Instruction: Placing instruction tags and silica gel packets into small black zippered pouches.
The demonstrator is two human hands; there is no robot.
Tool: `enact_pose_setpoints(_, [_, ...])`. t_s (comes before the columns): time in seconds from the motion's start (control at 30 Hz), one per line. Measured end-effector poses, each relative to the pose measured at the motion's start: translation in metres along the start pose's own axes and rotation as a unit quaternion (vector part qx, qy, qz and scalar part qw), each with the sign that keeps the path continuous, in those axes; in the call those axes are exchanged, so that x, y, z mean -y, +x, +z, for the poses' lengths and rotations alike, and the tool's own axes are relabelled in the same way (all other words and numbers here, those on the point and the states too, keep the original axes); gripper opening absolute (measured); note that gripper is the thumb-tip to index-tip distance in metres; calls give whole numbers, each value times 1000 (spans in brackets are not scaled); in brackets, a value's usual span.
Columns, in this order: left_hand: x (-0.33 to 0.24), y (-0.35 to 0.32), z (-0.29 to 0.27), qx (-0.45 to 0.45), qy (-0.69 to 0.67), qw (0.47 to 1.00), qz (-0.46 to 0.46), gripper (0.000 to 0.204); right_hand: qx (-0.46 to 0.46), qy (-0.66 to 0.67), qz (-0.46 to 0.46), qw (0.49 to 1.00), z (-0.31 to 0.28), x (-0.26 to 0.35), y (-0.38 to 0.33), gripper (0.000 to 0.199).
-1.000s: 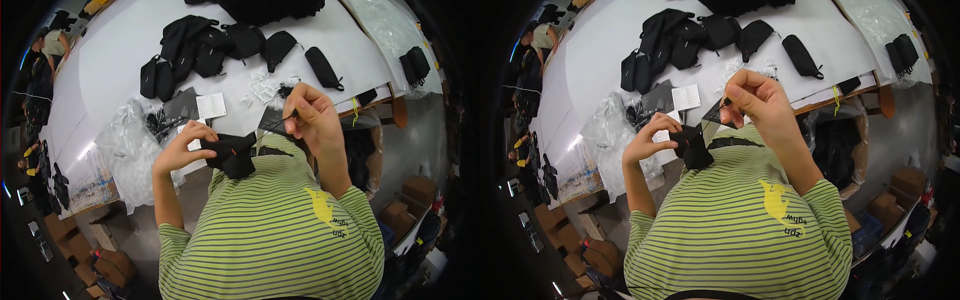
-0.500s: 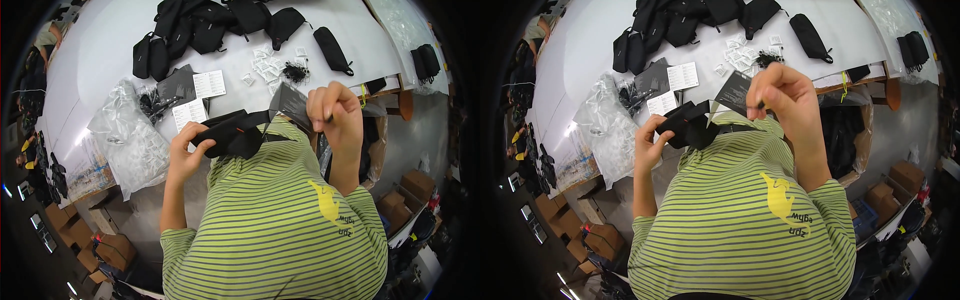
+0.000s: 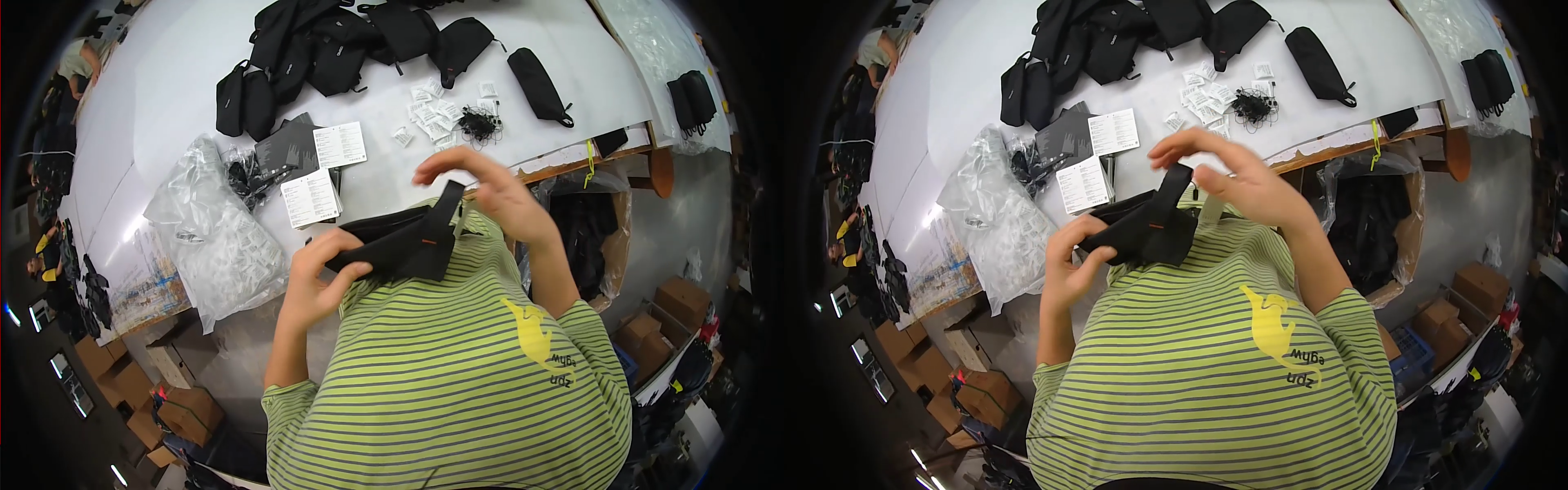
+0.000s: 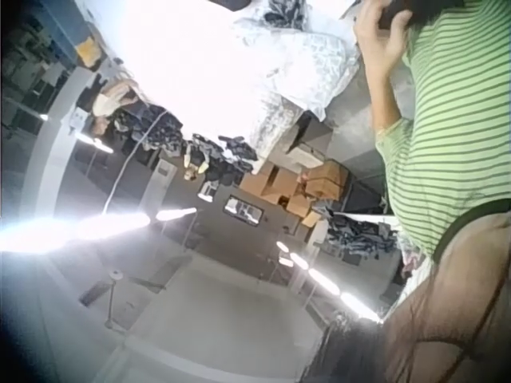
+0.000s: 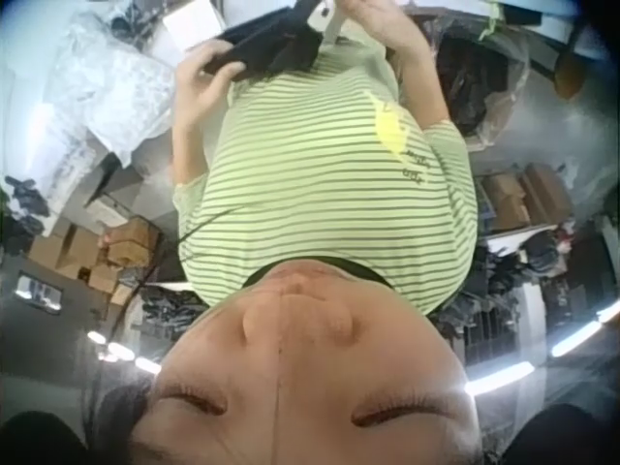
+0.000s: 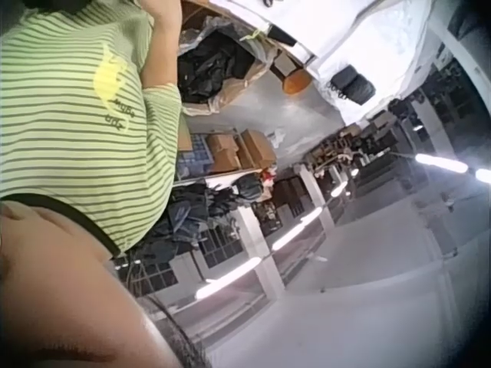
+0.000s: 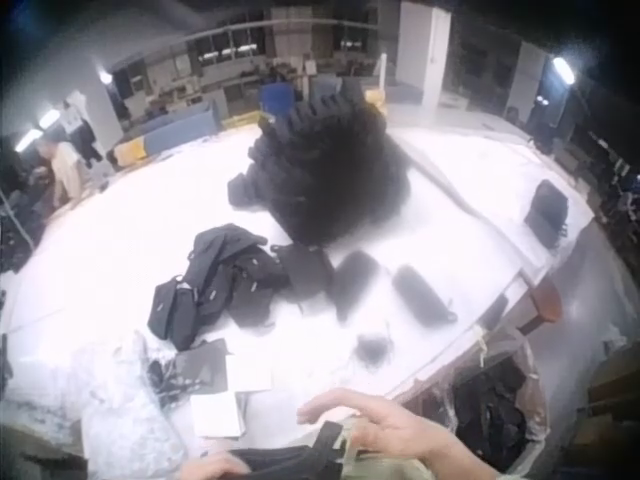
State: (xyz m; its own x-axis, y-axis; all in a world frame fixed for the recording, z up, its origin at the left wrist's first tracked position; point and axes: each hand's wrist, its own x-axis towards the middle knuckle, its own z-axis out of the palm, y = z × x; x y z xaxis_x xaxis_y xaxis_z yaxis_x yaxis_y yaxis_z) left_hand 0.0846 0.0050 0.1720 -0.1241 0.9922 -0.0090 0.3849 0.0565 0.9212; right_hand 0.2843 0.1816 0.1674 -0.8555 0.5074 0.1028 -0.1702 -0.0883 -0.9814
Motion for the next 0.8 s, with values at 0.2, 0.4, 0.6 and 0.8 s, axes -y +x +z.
enact_pose_setpoints(0.2, [-1,-13,-25,166,-159,959,-164,16,100,-55,187,976,6,-18,-22,42])
enact_pose_setpoints(0.4, [14,-18,-26,22,-42,981,-188,16,70,-73,155,983,-33,-5,-34,63])
enact_pose_setpoints(0.6, [4,-7,-22,-45,47,983,-172,14,-35,-166,218,961,-49,7,-37,51])
enact_pose_setpoints(0.8, [-11,-10,-16,2,82,989,-124,16,-287,50,95,952,-72,-10,-30,15])
